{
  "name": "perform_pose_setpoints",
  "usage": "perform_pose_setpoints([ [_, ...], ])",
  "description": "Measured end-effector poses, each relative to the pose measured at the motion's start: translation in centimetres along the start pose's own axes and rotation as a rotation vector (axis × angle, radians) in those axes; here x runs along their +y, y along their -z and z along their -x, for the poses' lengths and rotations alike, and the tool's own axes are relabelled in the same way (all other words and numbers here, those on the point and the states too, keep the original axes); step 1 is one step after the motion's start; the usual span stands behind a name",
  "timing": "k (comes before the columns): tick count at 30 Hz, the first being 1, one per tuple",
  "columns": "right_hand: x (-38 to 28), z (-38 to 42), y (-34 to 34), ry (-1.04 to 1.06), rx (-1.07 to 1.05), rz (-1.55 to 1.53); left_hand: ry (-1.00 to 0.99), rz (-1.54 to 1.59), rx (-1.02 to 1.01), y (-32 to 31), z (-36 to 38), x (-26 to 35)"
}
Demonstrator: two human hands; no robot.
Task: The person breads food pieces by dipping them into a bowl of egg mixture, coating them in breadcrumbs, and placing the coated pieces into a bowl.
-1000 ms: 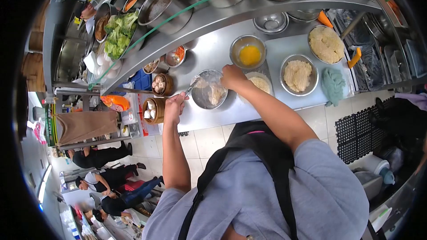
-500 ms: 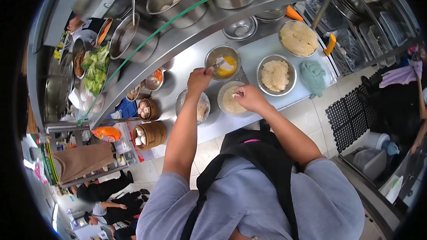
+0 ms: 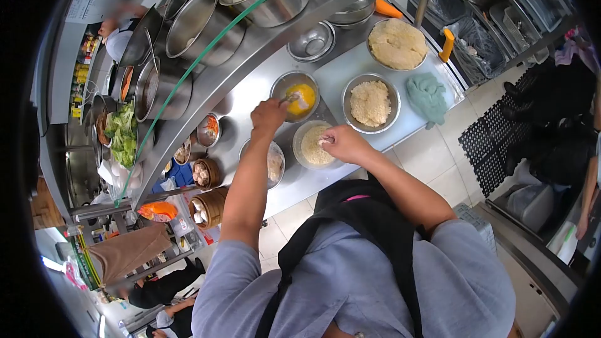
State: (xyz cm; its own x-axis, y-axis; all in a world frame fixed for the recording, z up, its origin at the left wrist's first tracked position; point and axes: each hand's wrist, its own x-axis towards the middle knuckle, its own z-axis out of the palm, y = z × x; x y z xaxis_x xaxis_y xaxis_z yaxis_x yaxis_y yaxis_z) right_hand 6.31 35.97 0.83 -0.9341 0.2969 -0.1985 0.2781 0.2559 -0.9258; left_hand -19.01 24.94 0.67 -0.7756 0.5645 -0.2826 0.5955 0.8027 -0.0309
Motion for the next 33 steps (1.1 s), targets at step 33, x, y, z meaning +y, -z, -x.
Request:
perform_pose_setpoints([
  [33, -0.4, -1.9, -0.7, 0.081, -0.114, 0.176, 0.122, 0.106, -0.15, -0.4, -2.0, -0.9],
])
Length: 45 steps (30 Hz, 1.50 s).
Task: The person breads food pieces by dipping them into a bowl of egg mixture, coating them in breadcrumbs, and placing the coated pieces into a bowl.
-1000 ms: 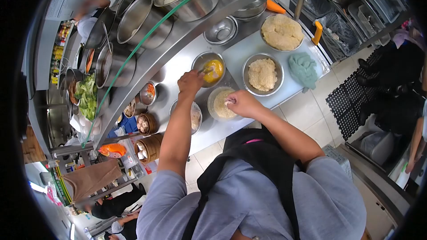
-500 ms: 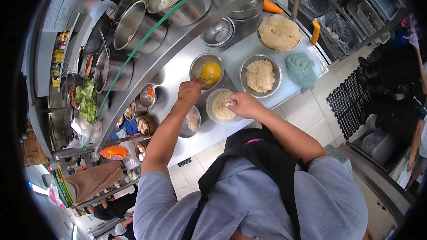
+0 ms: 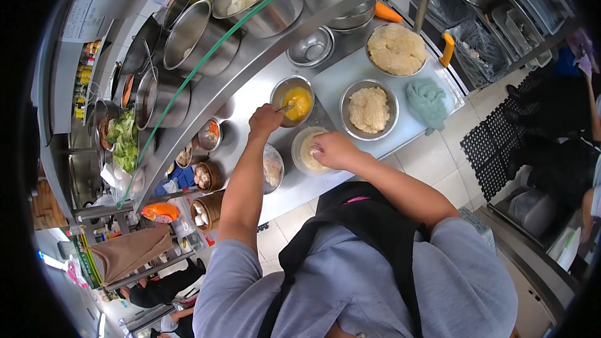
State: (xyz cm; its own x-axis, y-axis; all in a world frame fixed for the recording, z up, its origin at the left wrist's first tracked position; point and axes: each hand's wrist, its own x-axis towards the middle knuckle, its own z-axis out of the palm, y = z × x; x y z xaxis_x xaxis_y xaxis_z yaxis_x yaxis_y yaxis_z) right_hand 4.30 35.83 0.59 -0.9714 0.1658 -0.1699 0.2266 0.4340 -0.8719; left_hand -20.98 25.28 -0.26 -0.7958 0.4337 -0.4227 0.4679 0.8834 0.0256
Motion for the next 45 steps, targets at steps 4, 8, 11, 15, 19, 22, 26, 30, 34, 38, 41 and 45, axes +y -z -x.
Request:
perform_pose_setpoints([
  [4, 1.6, -2.2, -3.8, 0.135, -0.119, 0.409, 0.046, -0.022, -0.025, 0.1, 0.4, 0.5],
  [8, 3.5, -3.3, -7.3, 0.137, -0.084, 0.717, 0.007, 0.135, 0.027, 3.2, 3.3, -0.3],
  [11, 3.2, -3.7, -8.3, 0.125, 0.017, 0.781, -0.072, 0.16, 0.095, 6.7, 6.8, -0.3],
  [15, 3.5, -5.4, -8.0, 0.027, -0.09, 0.714, -0.11, 0.16, 0.24, 10.3, 10.8, -0.6],
  [19, 2.0, -4.1, -6.1, 0.099, -0.072, 0.723, -0.143, 0.161, 0.376, 11.8, 13.1, -0.9],
  [22, 2.8, -4.1, -6.6, 0.041, -0.06, 0.745, -0.113, 0.205, 0.377, 10.9, 13.9, -0.3],
  [26, 3.6, -4.9, -7.2, 0.007, -0.098, 0.709, -0.103, 0.181, 0.394, 3.5, 9.9, -0.3],
  [30, 2.2, -3.7, -5.1, 0.046, -0.043, 0.586, -0.075, 0.23, 0.414, 2.3, 10.4, -0.5],
  [34, 1.6, -2.2, -2.0, 0.108, -0.059, 0.331, -0.042, 0.282, 0.44, 5.7, 13.9, -0.3],
  [38, 0.9, -1.5, 0.1, 0.064, -0.063, 0.155, -0.023, 0.326, 0.453, 4.5, 13.6, -0.3],
  [41, 1.7, -1.8, 0.1, 0.012, -0.036, -0.066, -0.07, 0.343, 0.485, -0.6, 11.2, -1.1],
  [45, 2.9, -1.3, 0.4, 0.022, 0.038, -0.14, -0.034, 0.377, 0.485, -1.3, 11.8, -1.1],
])
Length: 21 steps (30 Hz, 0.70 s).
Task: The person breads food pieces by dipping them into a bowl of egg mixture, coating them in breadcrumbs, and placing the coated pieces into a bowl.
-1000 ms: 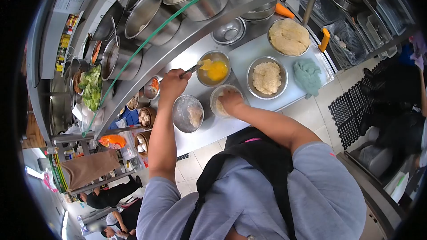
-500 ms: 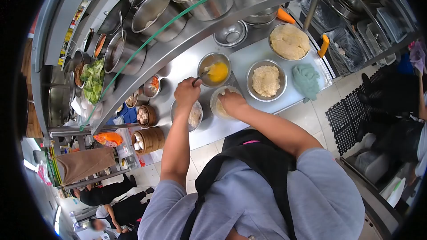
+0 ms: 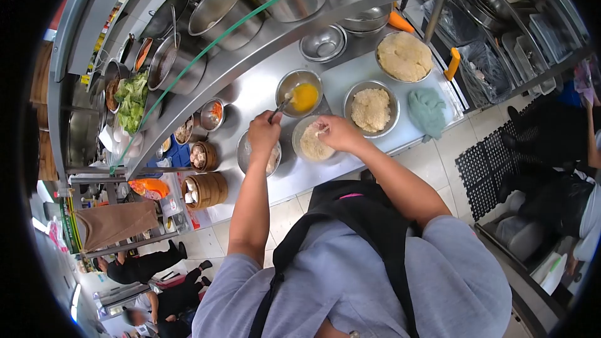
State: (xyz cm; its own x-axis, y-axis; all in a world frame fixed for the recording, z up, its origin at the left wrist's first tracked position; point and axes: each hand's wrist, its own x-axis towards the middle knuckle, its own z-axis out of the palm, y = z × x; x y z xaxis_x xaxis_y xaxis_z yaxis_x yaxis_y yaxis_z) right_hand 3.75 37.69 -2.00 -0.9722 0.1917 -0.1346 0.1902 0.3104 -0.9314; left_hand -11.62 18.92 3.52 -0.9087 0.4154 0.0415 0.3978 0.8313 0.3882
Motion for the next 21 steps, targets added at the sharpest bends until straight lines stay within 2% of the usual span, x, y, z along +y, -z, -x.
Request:
perform_pose_setpoints([
  [5, 0.9, 0.1, 0.5, 0.041, 0.002, -0.148, 0.064, 0.022, -0.021, 4.2, 0.4, 2.2],
  [7, -0.1, 0.5, 0.6, -0.113, -0.034, -0.373, 0.09, 0.038, -0.029, 3.1, 0.4, 1.8],
  [8, 0.4, 0.4, 0.1, -0.113, -0.039, -0.373, 0.065, 0.03, -0.041, 0.9, 0.2, 0.7],
  [10, 1.0, -0.2, -0.7, -0.006, -0.024, -0.11, 0.037, 0.023, -0.048, -0.1, 0.4, 0.4],
  [12, 0.9, 0.0, -0.5, -0.004, -0.028, -0.094, 0.044, 0.016, -0.058, -0.6, 0.7, 0.2],
  [14, 1.1, 0.7, -0.8, -0.018, -0.049, -0.082, 0.063, 0.049, -0.069, 1.5, 1.2, 1.1],
  [16, 2.1, 0.3, -0.9, -0.006, 0.055, -0.365, 0.095, 0.085, -0.068, 4.4, 1.9, 2.1],
  [17, 0.2, 0.7, 0.3, -0.122, 0.029, -0.426, 0.093, 0.105, -0.111, 5.9, 2.2, 2.4],
  [18, 0.0, 0.6, 0.8, -0.126, 0.02, -0.424, 0.091, 0.125, -0.153, 7.0, 2.5, 2.5],
  [21, -0.8, 0.3, 2.3, -0.059, 0.189, -0.496, 0.101, 0.209, -0.245, 9.0, 4.6, 2.8],
])
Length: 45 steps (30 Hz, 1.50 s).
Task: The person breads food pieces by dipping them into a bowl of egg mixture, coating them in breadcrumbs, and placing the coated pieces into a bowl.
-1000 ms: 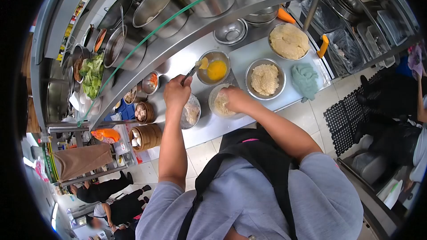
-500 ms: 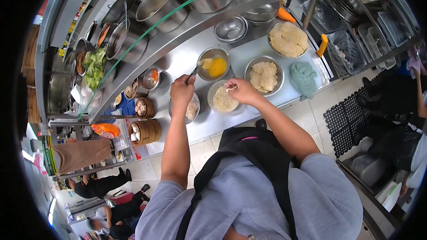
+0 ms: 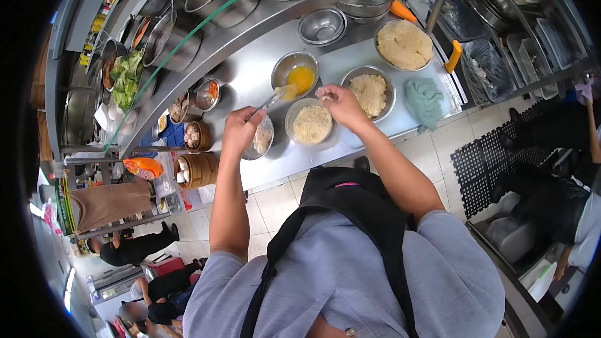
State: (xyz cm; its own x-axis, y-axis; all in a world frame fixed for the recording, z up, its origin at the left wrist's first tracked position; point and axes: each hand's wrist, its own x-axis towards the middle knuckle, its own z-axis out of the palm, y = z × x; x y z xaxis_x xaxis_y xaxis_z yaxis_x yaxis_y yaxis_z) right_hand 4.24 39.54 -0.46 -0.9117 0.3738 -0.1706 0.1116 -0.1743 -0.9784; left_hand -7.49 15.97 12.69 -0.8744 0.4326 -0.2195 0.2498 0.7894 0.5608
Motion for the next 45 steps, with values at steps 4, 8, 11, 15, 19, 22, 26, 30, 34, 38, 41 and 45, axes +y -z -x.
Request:
perform_pose_setpoints([
  [4, -1.7, -0.3, 0.4, 0.008, 0.045, -0.058, -0.027, -0.018, -0.112, -4.6, 0.8, -4.0],
  [8, 0.8, -1.2, -0.4, 0.05, -0.013, 0.013, 0.006, -0.4, -0.047, -8.9, 2.7, -4.1],
  [11, 0.9, -0.8, -1.0, 0.055, -0.099, 0.176, -0.031, -0.4, 0.039, -8.3, 3.6, -3.7],
  [15, 0.6, -1.6, -3.7, 0.049, -0.273, 0.743, -0.016, -0.314, 0.053, -6.6, 4.3, -3.1],
  [19, 7.6, -2.9, -6.6, 0.228, -0.25, 1.068, -0.007, -0.176, 0.107, -5.4, 5.1, -4.0],
  [22, 7.7, -3.9, -7.5, 0.298, -0.327, 1.279, 0.038, -0.093, 0.154, -4.7, 6.1, -4.9],
  [26, 6.1, -5.9, -7.6, 0.136, -0.628, 1.315, 0.124, -0.02, 0.168, -4.0, 7.5, -6.7],
  [30, 2.5, -4.3, -7.2, 0.152, -0.494, 1.294, 0.167, 0.072, 0.227, -3.5, 8.5, -8.9],
  [34, 1.9, -2.5, -8.2, 0.136, -0.409, 1.391, 0.186, 0.091, 0.243, -3.4, 8.8, -10.6],
  [38, 4.4, -2.5, -8.4, 0.151, -0.402, 1.4, 0.2, 0.125, 0.255, -2.8, 8.6, -10.7],
  [41, 5.4, -3.3, -7.5, 0.123, -0.52, 1.34, 0.211, 0.147, 0.264, -2.5, 8.5, -11.0],
  [45, 4.6, -5.3, -6.8, 0.079, -0.627, 1.231, 0.191, 0.14, 0.279, -2.4, 8.1, -11.4],
])
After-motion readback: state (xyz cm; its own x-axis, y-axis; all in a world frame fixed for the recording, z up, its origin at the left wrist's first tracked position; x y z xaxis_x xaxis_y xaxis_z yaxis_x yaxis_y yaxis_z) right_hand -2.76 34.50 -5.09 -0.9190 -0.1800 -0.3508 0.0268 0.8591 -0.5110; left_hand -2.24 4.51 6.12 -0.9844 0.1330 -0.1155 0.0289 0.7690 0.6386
